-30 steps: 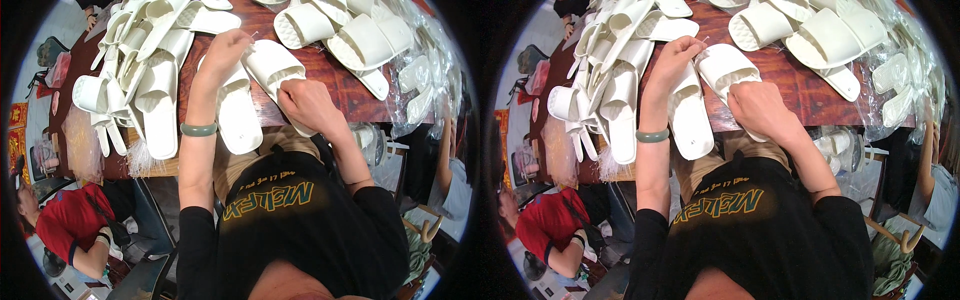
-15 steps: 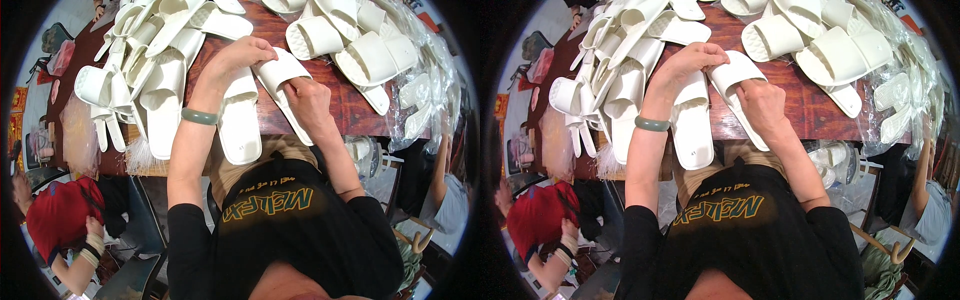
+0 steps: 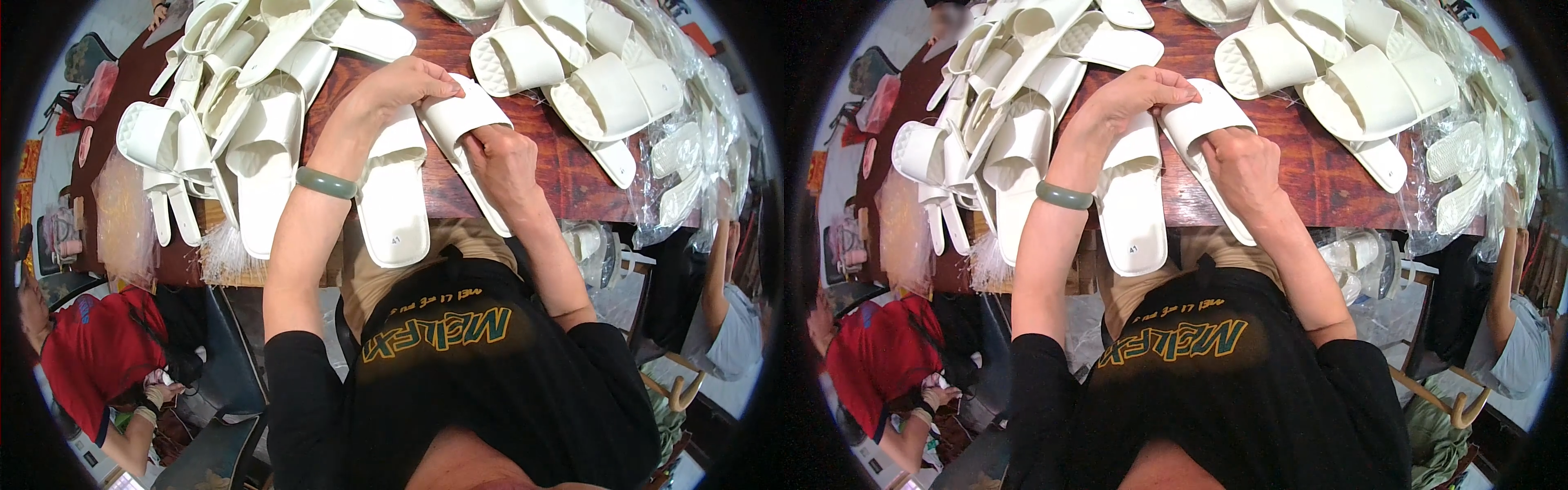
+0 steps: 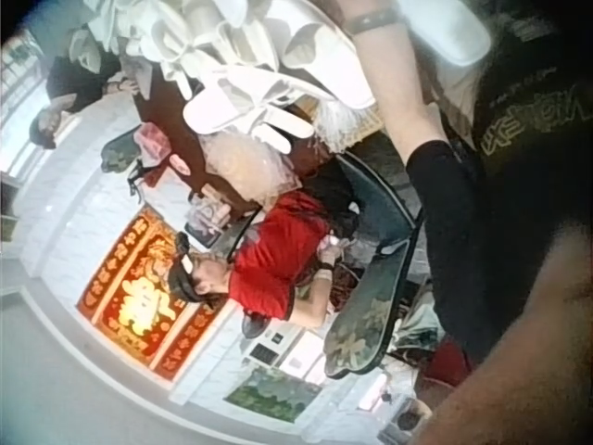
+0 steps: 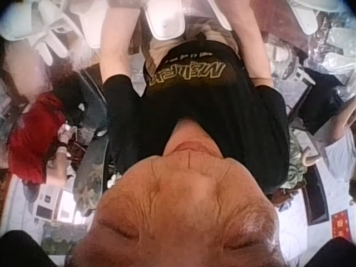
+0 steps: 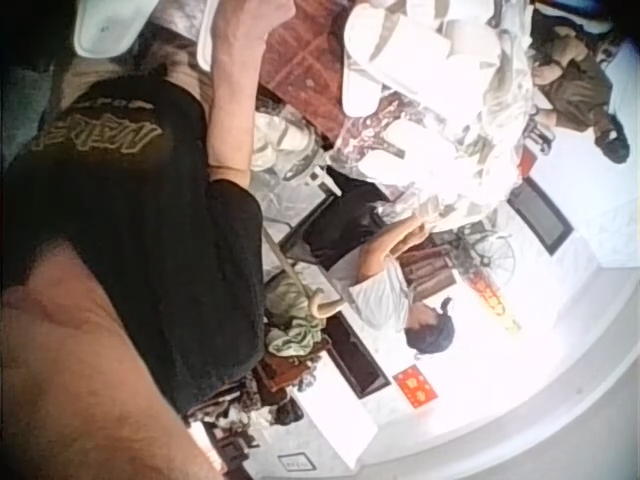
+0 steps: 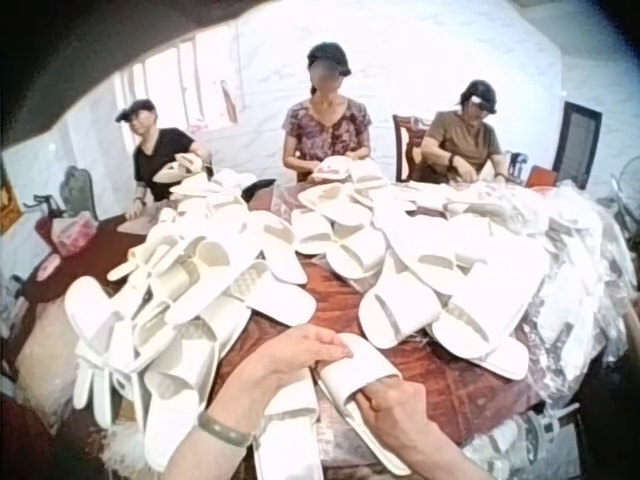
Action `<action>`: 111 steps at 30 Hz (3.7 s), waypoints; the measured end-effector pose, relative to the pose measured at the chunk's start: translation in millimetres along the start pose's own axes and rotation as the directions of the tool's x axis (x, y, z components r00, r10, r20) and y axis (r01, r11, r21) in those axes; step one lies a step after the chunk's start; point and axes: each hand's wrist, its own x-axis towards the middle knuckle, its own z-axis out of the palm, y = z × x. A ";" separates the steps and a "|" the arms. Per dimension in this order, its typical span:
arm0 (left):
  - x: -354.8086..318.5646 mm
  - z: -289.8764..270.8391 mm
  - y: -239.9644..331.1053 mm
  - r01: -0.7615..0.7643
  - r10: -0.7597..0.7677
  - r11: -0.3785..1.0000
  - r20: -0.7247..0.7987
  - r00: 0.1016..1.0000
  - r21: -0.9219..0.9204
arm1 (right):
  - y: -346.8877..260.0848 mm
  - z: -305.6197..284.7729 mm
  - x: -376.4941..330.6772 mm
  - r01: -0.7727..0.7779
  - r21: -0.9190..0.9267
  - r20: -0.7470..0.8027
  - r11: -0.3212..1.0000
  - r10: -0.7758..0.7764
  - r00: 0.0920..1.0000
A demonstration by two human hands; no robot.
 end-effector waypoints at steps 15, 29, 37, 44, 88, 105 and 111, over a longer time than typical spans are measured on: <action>-21.0 0.5 0.8 -0.326 0.210 0.924 -0.449 0.868 -0.199 | -7.9 -31.1 30.1 0.068 0.304 -0.159 0.950 -0.020 0.987; -27.1 -1.4 -0.4 -0.393 0.300 0.919 -0.606 0.736 -0.023 | 5.5 38.2 94.2 -0.294 0.715 0.267 0.635 0.141 0.953; -28.1 -5.3 1.9 -0.301 0.259 0.950 -0.744 0.616 0.082 | 7.4 25.5 94.1 -0.387 0.750 0.302 0.537 0.242 0.922; -29.3 -1.5 1.4 -0.357 0.270 0.934 -0.696 0.665 0.021 | 9.6 24.6 92.3 -0.356 0.772 0.264 0.526 0.244 0.933; -32.2 -12.9 -5.2 -0.373 0.260 0.865 -0.336 0.905 -0.336 | 1.5 28.3 90.0 -0.183 0.864 0.129 0.469 0.144 0.981; -33.8 -16.4 -3.5 -0.235 0.174 0.755 -0.159 0.972 -0.612 | 2.5 24.7 90.4 -0.153 0.886 0.137 0.438 0.070 0.988; -33.5 -19.4 -3.6 -0.223 0.205 0.722 -0.105 0.973 -0.655 | 1.0 24.4 90.3 -0.186 0.895 0.159 0.406 0.099 0.982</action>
